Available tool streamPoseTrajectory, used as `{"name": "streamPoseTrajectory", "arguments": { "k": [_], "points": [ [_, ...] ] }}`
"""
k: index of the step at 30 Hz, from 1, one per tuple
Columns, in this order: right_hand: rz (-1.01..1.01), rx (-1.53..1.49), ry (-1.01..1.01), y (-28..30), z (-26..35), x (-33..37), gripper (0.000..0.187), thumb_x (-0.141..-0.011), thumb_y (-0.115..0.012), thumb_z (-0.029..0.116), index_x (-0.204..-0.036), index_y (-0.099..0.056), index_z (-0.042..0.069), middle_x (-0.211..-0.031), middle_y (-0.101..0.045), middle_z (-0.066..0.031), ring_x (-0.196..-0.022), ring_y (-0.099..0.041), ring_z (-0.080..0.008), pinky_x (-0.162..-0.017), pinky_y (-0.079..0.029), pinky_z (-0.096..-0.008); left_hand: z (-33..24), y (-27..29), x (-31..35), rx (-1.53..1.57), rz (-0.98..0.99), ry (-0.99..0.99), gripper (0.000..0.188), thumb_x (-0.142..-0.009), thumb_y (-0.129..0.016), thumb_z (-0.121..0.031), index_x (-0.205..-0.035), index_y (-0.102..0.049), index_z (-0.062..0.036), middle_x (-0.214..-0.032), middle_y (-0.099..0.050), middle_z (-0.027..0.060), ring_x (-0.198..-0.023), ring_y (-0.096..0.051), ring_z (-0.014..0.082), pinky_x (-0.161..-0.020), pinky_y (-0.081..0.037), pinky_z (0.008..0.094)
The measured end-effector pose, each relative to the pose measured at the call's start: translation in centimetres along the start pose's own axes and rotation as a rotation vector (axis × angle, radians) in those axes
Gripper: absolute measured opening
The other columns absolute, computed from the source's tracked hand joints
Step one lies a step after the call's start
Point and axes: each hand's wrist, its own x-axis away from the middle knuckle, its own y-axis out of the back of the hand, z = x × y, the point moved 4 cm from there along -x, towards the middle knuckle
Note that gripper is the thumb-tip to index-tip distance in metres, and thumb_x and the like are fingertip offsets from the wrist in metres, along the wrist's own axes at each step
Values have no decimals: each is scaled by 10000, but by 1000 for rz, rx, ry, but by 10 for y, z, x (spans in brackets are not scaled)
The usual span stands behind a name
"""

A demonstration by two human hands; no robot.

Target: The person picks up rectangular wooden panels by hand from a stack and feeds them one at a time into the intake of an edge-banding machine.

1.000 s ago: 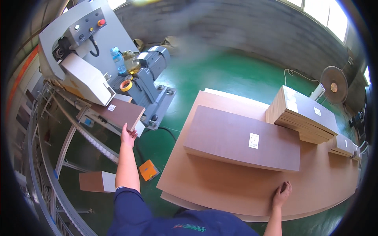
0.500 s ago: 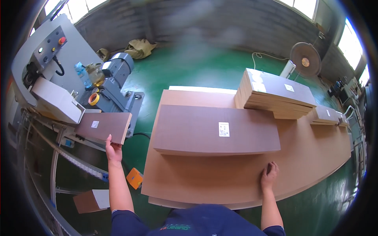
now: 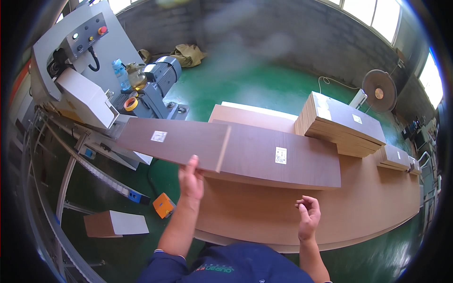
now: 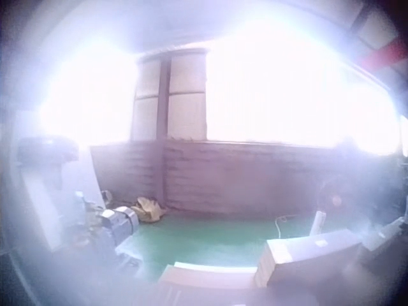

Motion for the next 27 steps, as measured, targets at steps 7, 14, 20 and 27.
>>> {"name": "streamPoseTrajectory", "arguments": {
  "k": [7,14,20,27],
  "points": [
    [305,-426,-271,-76,44,-46,488,-1040,-558,132,-1472,-382,-13,-1256,-614,-131,-1110,-615,-188,-1010,-489,-335,63,-90,94,-51,104,53,425,-981,-681,-98,-1371,-529,-25,-1314,-586,31,-1144,-591,154,-1018,-471,281],
    [142,-420,-129,-41,52,-69,538,-954,-606,47,-1444,-403,-50,-1263,-648,-171,-1151,-642,-248,-1051,-498,-373,91,-138,148,-14,278,176,317,-989,-699,-113,-1251,-578,19,-1149,-674,68,-1032,-641,145,-926,-532,292],
    [105,-408,-101,14,63,-100,502,-922,-568,20,-1401,-479,-100,-1260,-654,-211,-1129,-662,-287,-1027,-524,-385,112,-151,157,-38,653,576,480,-1016,-683,-275,-1325,-471,25,-1134,-652,117,-967,-702,180,-815,-584,310],
    [148,-334,-198,62,62,-145,444,-930,-565,31,-1357,-548,-91,-1205,-692,-164,-1059,-688,-250,-959,-554,-349,98,-108,136,-103,823,559,442,-1028,-662,-265,-1357,-479,-33,-1232,-682,130,-986,-699,171,-868,-572,312]
  ]
}}
